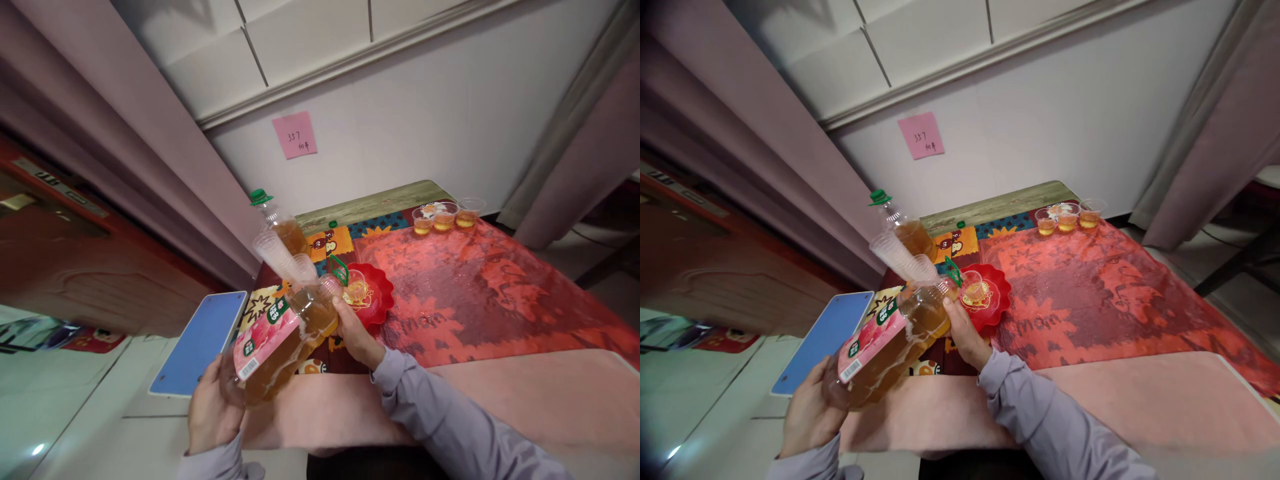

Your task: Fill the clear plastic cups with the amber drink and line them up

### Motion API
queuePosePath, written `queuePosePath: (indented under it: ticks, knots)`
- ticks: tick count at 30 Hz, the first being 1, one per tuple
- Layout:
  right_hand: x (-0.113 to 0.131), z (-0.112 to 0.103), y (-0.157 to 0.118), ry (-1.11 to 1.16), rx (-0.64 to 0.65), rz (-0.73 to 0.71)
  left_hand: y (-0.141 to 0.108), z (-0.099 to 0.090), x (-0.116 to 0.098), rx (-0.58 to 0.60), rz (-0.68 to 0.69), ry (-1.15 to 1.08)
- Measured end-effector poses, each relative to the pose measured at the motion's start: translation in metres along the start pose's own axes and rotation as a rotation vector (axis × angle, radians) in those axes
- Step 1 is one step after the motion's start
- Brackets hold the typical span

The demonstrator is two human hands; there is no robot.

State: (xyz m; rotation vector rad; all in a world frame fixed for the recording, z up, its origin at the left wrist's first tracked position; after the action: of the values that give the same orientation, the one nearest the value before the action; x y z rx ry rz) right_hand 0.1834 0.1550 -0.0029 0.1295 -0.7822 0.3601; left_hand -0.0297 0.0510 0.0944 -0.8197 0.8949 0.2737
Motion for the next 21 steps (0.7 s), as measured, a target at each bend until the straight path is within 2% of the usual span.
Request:
queuePosePath:
  ticks: [6, 14, 21]
  knots:
    - [-0.002, -0.001, 0.000, 0.007, -0.005, 0.013, 0.012, -0.012, 0.001, 0.020, 0.044, 0.002]
    - [0.003, 0.002, -0.002, 0.015, -0.017, 0.001, 0.021, -0.018, 0.001, 0.112, -0.017, -0.058]
    - [0.003, 0.001, -0.001, -0.004, -0.024, -0.010, 0.017, -0.015, 0.002, 0.055, -0.006, -0.004]
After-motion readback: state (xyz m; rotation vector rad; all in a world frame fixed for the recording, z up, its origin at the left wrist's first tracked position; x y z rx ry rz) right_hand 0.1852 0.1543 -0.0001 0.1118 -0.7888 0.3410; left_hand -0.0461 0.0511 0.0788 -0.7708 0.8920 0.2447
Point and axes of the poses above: each hand's wrist, its own y-axis towards the middle knuckle, its own z-axis out of the palm, x = y × z, the point moved 5 cm from there along y, towards the middle knuckle, and after that the axes turned 2 degrees about -x, right-handed, at the moved point
